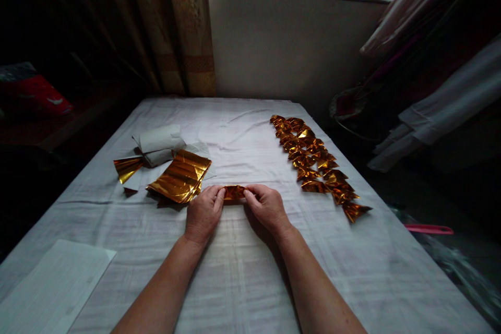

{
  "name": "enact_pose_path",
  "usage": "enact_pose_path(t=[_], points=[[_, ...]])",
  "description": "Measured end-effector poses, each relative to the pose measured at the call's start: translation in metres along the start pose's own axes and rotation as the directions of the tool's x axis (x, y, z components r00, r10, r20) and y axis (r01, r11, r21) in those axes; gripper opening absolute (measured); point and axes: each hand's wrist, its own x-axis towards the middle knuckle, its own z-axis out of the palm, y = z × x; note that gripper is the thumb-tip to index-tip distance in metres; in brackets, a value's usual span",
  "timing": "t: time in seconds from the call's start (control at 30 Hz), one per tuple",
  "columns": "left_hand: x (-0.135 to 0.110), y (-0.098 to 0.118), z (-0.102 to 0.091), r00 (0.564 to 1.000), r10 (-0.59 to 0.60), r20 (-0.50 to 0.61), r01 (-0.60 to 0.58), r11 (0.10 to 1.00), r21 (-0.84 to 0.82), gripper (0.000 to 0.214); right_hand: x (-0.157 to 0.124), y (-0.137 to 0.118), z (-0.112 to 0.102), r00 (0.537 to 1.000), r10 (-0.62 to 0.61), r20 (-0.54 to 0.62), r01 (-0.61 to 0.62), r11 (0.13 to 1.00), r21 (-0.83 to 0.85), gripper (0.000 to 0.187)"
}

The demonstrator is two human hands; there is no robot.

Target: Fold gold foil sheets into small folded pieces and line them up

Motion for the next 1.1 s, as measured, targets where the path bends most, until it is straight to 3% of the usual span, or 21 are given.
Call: enact_pose_path(t=[0.23, 0.57, 0.77, 0.9, 1.0, 1.1], points=[[-0.001, 0.004, -0.003, 1.0, -0.007, -0.003, 0.007, 0.997, -0.076, 0.029, 0.002, 0.001, -0.012, 0.999, 0.039, -0.015, -0.041, 0.99, -0.132, 0.015], [0.001, 0.009, -0.01, 0.997, -0.034, 0.063, 0.041, 0.994, -0.104, 0.037, 0.002, 0.018, -0.034, 0.992, 0.046, -0.119, -0.053, 0.997, -0.06, 0.013], [0.003, 0.007, -0.011, 0.996, -0.061, 0.067, 0.069, 0.99, -0.124, 0.036, -0.013, 0.046, -0.067, 0.98, 0.112, -0.165, -0.103, 0.993, 0.06, 0.023], [0.002, 0.004, -0.008, 0.996, -0.067, 0.06, 0.074, 0.991, -0.109, 0.033, -0.03, 0.068, -0.095, 0.915, 0.16, -0.37, -0.137, 0.987, 0.089, 0.031], [0.002, 0.003, -0.008, 0.996, -0.071, 0.055, 0.075, 0.993, -0.088, 0.03, -0.043, 0.078, -0.111, 0.804, 0.221, -0.552, -0.25, 0.968, 0.024, 0.031], [0.002, 0.004, -0.008, 0.996, -0.07, 0.062, 0.075, 0.994, -0.078, 0.03, -0.051, 0.081, -0.12, 0.704, 0.283, -0.652, -0.435, 0.897, -0.08, 0.031]])
